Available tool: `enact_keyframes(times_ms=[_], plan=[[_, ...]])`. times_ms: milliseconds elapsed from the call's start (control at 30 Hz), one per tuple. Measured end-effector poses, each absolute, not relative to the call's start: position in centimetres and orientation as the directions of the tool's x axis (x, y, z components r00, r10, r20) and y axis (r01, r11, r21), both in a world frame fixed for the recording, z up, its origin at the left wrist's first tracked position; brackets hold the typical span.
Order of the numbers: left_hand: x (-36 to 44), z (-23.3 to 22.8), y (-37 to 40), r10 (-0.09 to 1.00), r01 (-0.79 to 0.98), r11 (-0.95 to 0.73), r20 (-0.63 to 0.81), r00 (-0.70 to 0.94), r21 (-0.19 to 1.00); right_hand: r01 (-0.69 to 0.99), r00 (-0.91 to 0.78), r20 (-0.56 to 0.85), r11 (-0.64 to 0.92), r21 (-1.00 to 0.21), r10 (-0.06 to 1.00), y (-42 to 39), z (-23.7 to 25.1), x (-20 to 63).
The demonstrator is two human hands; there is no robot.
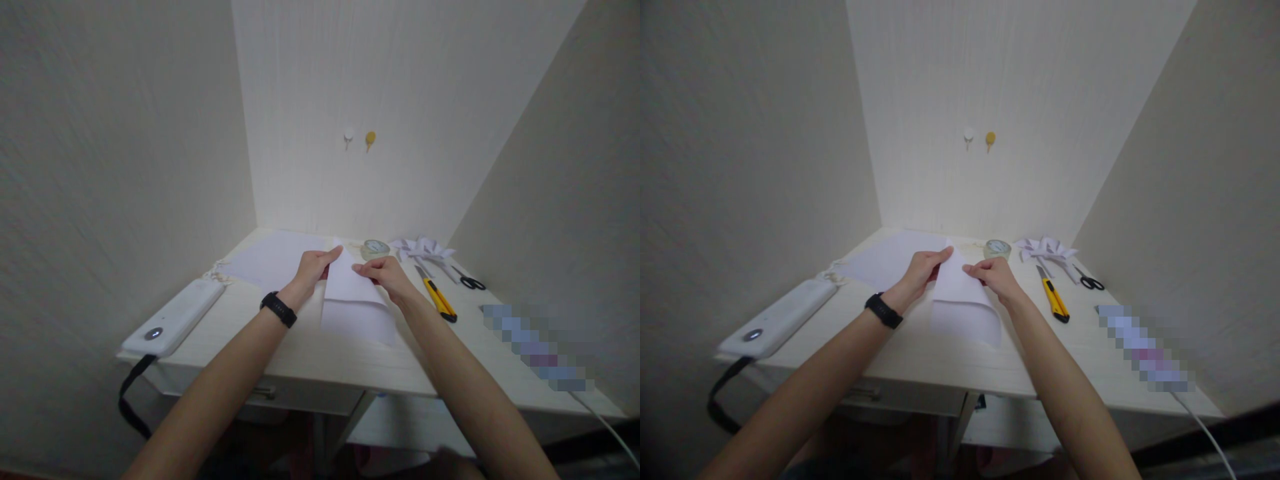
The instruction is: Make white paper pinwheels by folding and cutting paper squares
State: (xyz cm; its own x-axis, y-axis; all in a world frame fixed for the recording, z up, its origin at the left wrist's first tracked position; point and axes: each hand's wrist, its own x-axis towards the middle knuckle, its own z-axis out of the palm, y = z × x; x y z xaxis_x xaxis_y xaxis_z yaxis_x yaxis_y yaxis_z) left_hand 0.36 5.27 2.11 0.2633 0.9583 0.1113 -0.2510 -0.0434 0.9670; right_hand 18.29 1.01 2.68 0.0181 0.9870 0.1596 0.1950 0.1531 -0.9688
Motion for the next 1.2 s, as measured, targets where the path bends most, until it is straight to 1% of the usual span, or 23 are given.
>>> enact_keyframes(times_ms=[100,233,333,633,833,967,1100,1200], plan=[[0.4,1.9,5.2,0.948,-0.213,-0.071,0.132,0.288,0.975,0.191,0.03,0.157,0.149,-0.97,0.987,1.1,2.6,18.3],[0.3,1.8,5.4,0.955,-0.206,-0.115,0.165,0.247,0.972,0.184,0.024,0.119,0.113,-0.976,0.993,1.0,2.6,18.2],[0.2,1.9,5.6,0.959,-0.232,-0.108,0.163,0.233,0.967,0.199,0.008,0.103,0.099,-0.975,0.995,1.0,2.6,18.1],[0.1,1.9,5.8,0.962,-0.271,-0.098,0.16,0.22,0.958,0.2,0.03,0.11,0.102,-0.974,0.993,0.9,2.4,17.9],[0.0,1.9,6.0,0.964,-0.312,-0.071,0.145,0.223,0.948,0.225,0.048,0.15,0.136,-0.965,0.987,1.2,2.0,17.9],[0.0,1.9,6.0,0.973,-0.339,-0.061,0.132,0.191,0.939,0.216,0.011,0.116,0.111,-0.97,0.993,1.3,1.8,17.9],[0.0,1.7,6.2,0.981,-0.349,-0.06,0.12,0.152,0.935,0.251,0.023,0.144,0.133,-0.959,0.989,1.1,1.7,17.7],[0.1,1.5,6.4,0.986,-0.366,-0.054,0.107,0.128,0.929,0.27,0.025,0.138,0.126,-0.955,0.99,1.0,1.6,17.7]])
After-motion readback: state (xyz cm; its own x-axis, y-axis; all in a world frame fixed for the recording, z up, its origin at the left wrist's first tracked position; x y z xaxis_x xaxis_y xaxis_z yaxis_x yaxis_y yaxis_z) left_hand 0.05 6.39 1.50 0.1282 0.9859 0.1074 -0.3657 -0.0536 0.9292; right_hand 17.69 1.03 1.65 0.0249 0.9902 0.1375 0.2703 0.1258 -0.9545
